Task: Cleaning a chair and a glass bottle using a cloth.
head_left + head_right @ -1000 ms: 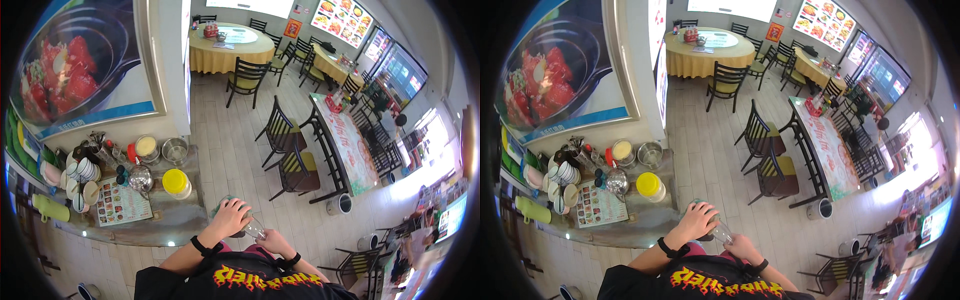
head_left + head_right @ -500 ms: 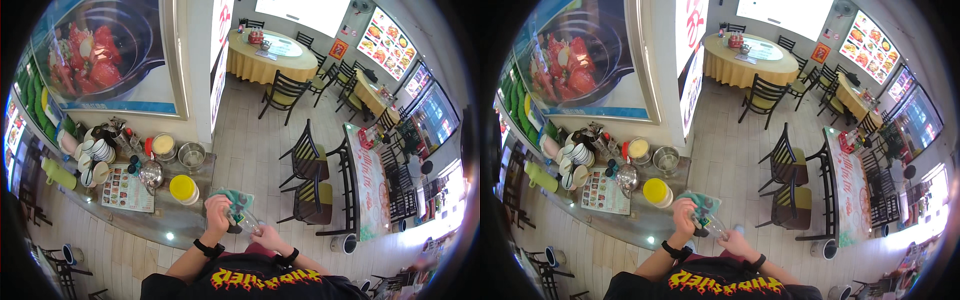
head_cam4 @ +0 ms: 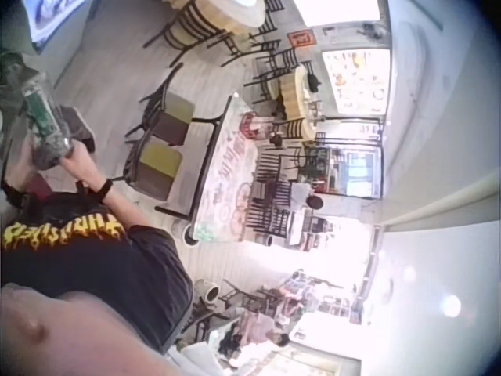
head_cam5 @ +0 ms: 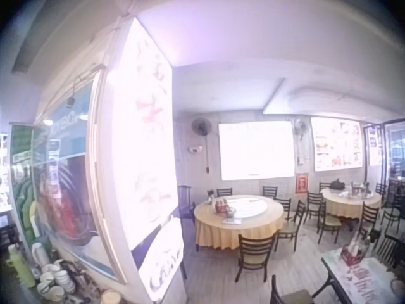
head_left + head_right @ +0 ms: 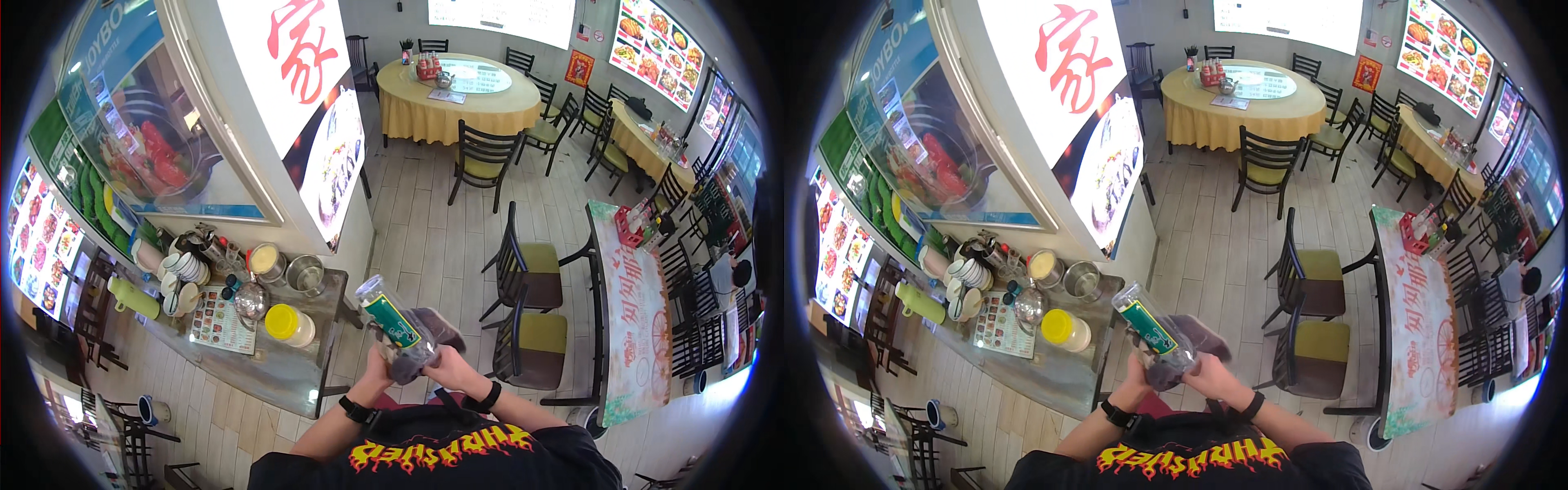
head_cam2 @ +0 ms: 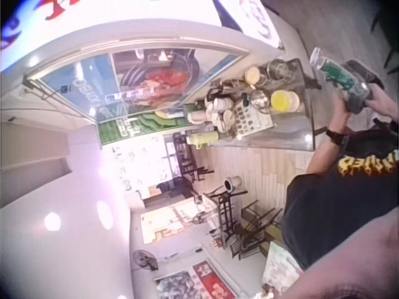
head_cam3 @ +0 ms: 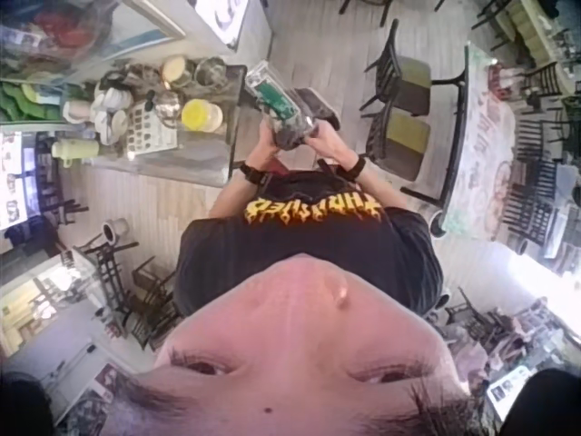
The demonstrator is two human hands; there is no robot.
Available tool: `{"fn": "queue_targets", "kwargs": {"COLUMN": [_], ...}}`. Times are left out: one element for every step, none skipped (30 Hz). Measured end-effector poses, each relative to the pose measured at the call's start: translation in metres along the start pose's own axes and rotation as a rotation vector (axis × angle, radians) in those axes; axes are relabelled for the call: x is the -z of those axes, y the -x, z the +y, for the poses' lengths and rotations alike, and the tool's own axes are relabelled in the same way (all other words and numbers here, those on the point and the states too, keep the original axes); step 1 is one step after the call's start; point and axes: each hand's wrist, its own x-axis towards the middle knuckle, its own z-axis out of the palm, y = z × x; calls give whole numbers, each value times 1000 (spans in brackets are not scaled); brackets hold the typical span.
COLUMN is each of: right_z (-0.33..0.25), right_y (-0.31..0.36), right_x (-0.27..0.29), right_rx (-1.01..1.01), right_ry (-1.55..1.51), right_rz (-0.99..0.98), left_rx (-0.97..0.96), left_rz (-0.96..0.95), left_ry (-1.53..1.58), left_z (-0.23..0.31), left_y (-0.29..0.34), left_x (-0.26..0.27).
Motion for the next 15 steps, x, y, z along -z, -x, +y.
{"fn": "queue_targets", "kwargs": {"right_z": [1, 2, 3, 4, 5, 6, 7, 9, 10, 10, 8, 6, 2, -4, -12], "right_y": [1, -1, 0, 2, 4, 6, 8, 11, 13, 15, 18, 20, 22, 22, 25], "right_x": [11, 21, 28, 31, 32, 31, 29, 26, 24, 23, 21, 22, 25, 27, 25], "right_rx": [-33, 7, -152, -365, -250, -270, -303, -313, -344, -324, -278, -315, -337, -307, -363], "right_ry": [-65, -105, -476, -835, -1055, -1037, -1261, -1504, -1486, -1472, -1482, -1460, -1400, -1408, -1333], "right_rz": [-144, -134, -390, -604, -772, -771, -937, -1127, -1086, -1076, -1088, -1057, -1027, -1033, -997], "left_rx": [-7, 1, 22, 17, 72, 117, 140, 158, 241, 303, 336, 398, 236, 72, -2], "left_rz": [39, 56, 55, -85, -33, -31, -27, 49, -245, -408, -474, -584, -850, -1043, -1093], "left_ry": [20, 0, 49, 122, 65, 22, -12, -116, 98, 280, 318, 414, 316, 164, 200], "left_z": [0, 2, 7, 12, 16, 20, 22, 23, 27, 27, 28, 28, 27, 25, 26], "left_y": [-6, -12, -13, -14, -14, -13, -15, -17, -29, -34, -41, -47, -60, -66, -67], "left_x": [-1, -3, -4, -6, -10, -13, -17, -20, -25, -27, -29, -30, -35, -38, -38]}}
